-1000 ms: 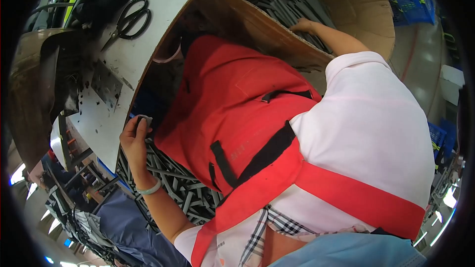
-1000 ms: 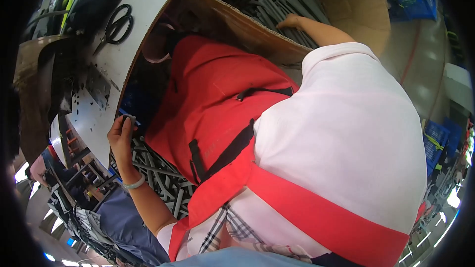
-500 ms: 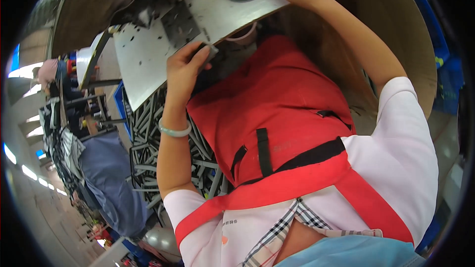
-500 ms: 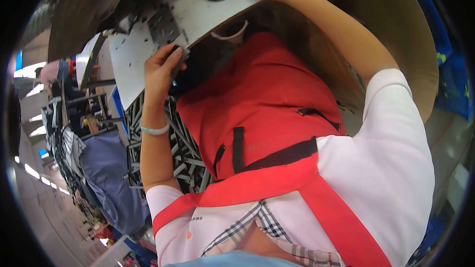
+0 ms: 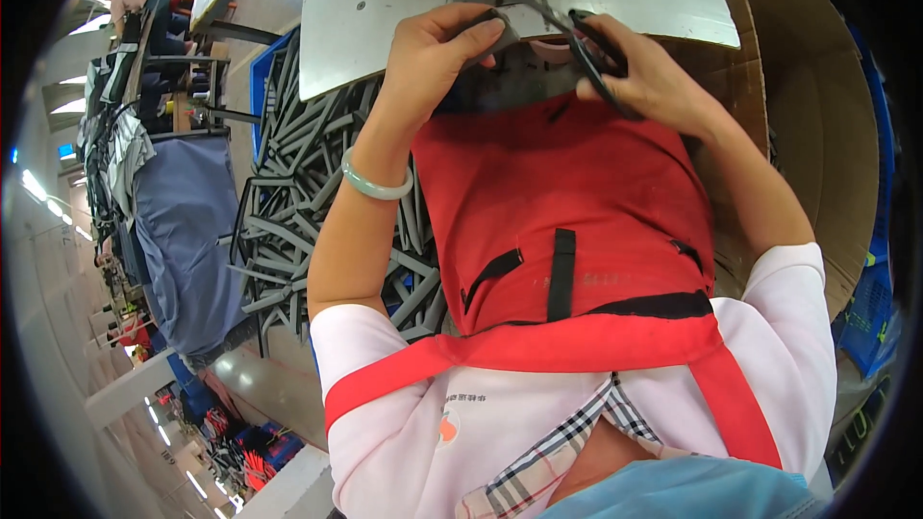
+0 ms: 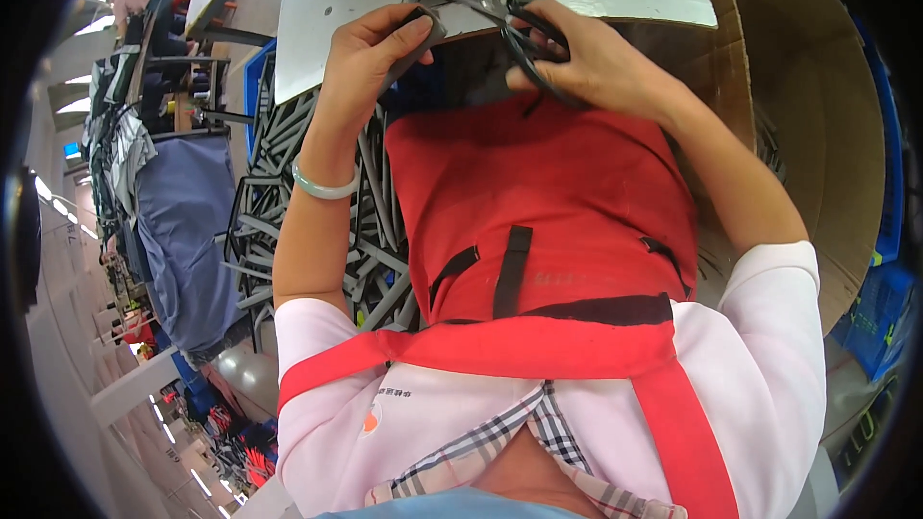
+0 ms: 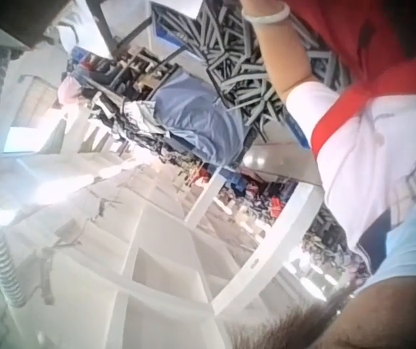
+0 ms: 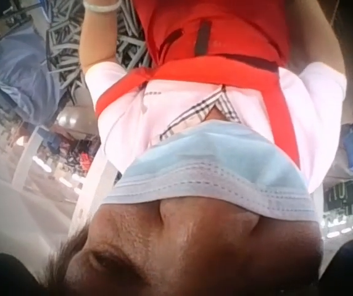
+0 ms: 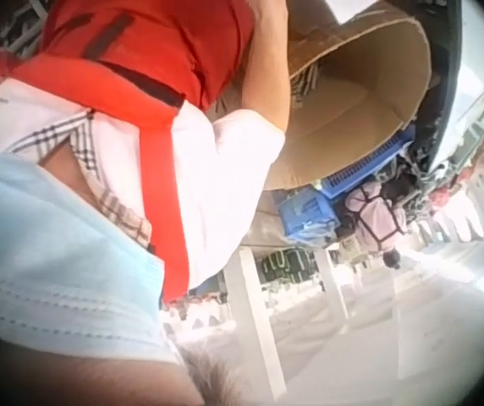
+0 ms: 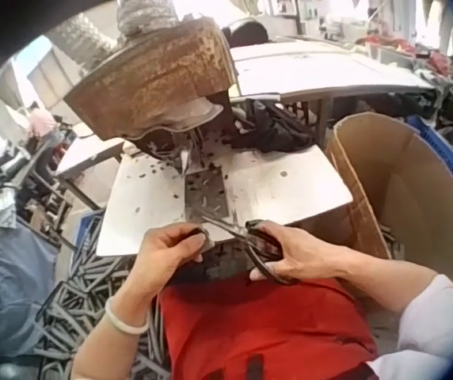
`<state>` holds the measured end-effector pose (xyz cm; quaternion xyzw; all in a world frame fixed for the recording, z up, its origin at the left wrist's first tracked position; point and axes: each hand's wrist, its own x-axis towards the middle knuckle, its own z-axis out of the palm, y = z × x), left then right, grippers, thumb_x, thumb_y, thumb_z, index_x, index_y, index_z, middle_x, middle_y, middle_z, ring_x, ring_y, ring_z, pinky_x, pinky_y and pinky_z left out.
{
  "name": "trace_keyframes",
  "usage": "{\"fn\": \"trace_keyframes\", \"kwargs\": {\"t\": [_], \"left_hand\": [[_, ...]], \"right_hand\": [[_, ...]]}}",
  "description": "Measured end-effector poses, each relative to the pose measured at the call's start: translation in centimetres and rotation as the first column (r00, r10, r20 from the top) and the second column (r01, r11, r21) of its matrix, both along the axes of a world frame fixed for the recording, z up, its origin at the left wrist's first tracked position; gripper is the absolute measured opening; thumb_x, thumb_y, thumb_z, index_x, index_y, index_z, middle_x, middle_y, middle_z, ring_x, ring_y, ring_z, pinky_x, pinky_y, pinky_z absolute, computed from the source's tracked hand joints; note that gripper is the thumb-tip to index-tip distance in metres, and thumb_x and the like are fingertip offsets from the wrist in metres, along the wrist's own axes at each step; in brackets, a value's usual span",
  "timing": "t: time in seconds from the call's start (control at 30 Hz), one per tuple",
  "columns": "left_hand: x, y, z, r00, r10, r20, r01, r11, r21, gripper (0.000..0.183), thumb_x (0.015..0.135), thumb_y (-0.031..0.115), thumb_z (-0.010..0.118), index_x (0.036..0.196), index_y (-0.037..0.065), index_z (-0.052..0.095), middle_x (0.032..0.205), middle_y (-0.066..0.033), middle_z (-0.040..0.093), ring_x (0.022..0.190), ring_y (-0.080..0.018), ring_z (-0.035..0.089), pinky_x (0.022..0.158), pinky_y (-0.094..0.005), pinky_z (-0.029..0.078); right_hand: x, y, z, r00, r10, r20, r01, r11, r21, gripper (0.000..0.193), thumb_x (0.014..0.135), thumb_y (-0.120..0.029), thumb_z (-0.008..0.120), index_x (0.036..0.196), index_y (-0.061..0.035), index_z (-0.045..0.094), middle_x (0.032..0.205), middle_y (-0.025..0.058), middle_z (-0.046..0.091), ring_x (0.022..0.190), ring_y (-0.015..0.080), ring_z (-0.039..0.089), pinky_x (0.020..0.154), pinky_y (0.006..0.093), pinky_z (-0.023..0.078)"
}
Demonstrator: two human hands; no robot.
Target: Assembling grey plastic tubes and black components on a factory workbench.
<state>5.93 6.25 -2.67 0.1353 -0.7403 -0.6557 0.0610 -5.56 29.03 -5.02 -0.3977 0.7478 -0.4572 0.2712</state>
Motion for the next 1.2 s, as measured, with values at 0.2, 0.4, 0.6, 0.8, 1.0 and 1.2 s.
{"fn": "trace_keyframes", "kwargs": {"t": [0.2,0.4,0.6,0.8,1.0,1.2], "left_hand": [[0.0,-0.3,-0.6,1.0,-0.02,-0.018,0.02,1.0,0.021,0.028,0.088,0.013,0.069,0.11,-0.004,0.066,0.089,-0.006,0.069,0.073,-0.0115,0.063,0.069,-0.0216,0.049],[0.0,0.1,0.2,0.999,-0.047,0.002,0.047,0.999,0.014,0.026,0.088,0.014,0.069,0.108,-0.003,0.067,0.087,-0.0053,0.068,0.072,-0.0117,0.062,0.069,-0.0215,0.048],[-0.2,-0.3,0.1,0.998,-0.056,-0.027,0.057,0.997,0.055,0.027,0.089,0.015,0.069,0.107,-0.004,0.067,0.086,-0.0062,0.068,0.074,-0.0126,0.064,0.072,-0.0221,0.049],[-1.6,-0.3,-1.5,0.997,-0.022,-0.067,0.018,0.998,-0.06,0.031,0.089,0.012,0.068,0.112,-0.008,0.064,0.089,-0.0086,0.069,0.077,-0.0135,0.066,0.072,-0.0237,0.052],[-1.5,-1.3,-2.2,0.996,0.016,-0.092,-0.024,0.996,-0.091,0.031,0.089,0.012,0.068,0.112,-0.008,0.064,0.089,-0.0104,0.07,0.076,-0.0135,0.066,0.071,-0.0247,0.052],[-1.3,-1.6,-3.5,0.931,-0.018,-0.364,-0.165,0.869,-0.466,0.024,0.08,0.018,0.072,0.096,0.0,0.072,0.097,-0.0137,0.068,0.089,-0.0243,0.066,0.079,-0.0315,0.051]], "right_hand": [[1.0,0.4,-0.9,0.998,0.037,-0.055,-0.03,0.993,0.114,0.074,0.072,-0.043,0.081,0.123,-0.0007,0.047,0.086,0.0092,0.054,0.078,0.0219,0.05,0.074,0.0336,0.044],[1.7,0.1,-1.3,0.993,-0.001,-0.117,0.004,1.0,0.021,0.065,0.073,-0.04,0.081,0.115,0.0003,0.052,0.075,0.0074,0.052,0.068,0.0186,0.048,0.064,0.0324,0.043],[1.2,0.2,-0.9,0.998,-0.054,-0.016,0.053,0.997,-0.06,0.055,0.075,-0.031,0.083,0.112,0.0014,0.059,0.073,0.0059,0.056,0.067,0.011,0.047,0.062,0.0284,0.043],[-6.8,-0.4,-1.0,0.826,-0.045,-0.562,0.019,0.999,-0.051,0.051,0.077,-0.013,0.077,0.121,0.0024,0.057,0.105,0.0112,0.062,0.094,0.0207,0.059,0.084,0.0328,0.049],[-11.6,0.3,-3.3,0.938,-0.005,-0.348,0.03,0.997,0.065,0.05,0.079,-0.014,0.074,0.124,0.0009,0.057,0.116,0.0124,0.063,0.103,0.0245,0.06,0.091,0.0312,0.048],[-13.1,1.9,-2.0,0.393,-0.127,-0.911,0.256,0.966,-0.024,0.045,0.085,-0.017,0.066,0.128,-0.0061,0.057,0.125,0.0108,0.057,0.113,0.0267,0.055,0.099,0.0342,0.042]]}}
